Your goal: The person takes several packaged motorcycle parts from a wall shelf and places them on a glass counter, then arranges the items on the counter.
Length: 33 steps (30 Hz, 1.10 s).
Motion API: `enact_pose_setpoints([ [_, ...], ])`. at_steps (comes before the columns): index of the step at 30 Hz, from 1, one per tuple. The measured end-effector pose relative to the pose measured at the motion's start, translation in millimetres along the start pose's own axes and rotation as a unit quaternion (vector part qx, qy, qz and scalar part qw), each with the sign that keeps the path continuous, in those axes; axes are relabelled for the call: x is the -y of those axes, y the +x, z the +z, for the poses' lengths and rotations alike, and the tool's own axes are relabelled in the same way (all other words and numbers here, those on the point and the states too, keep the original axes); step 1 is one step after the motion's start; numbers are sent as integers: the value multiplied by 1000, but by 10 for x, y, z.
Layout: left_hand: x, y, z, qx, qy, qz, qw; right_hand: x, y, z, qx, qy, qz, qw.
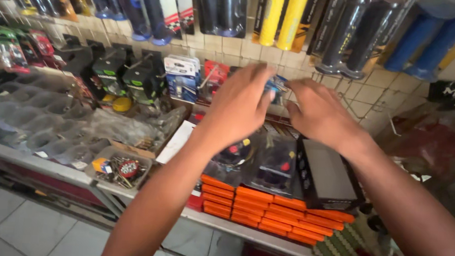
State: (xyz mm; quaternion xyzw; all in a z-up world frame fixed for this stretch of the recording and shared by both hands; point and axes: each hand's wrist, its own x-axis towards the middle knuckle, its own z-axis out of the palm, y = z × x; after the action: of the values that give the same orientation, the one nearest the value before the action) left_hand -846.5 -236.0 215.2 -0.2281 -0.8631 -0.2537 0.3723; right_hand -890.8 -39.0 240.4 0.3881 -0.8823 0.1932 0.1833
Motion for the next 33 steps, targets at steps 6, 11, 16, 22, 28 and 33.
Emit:
enact_pose_setpoints([
  [6, 362, 444, 391, 10, -5, -47, 999, -352, 254, 153, 33, -3, 44, 998],
  [11, 529, 577, 476, 34, 15, -73, 997, -483, 380, 469, 69, -49, 39, 996],
  [16, 604, 656, 516, 42, 4, -156, 987, -595, 492, 691, 94, -93, 32, 991],
  [22, 789, 624, 497, 40, -50, -164, 984, -749, 648, 852, 110, -118, 51, 986],
  [28, 917, 613, 548, 67, -61, -183, 979, -804, 737, 920, 146, -131, 91, 976],
  [33, 946, 659, 589, 115, -79, -194, 971, -938, 930, 981, 139, -129, 92, 977],
])
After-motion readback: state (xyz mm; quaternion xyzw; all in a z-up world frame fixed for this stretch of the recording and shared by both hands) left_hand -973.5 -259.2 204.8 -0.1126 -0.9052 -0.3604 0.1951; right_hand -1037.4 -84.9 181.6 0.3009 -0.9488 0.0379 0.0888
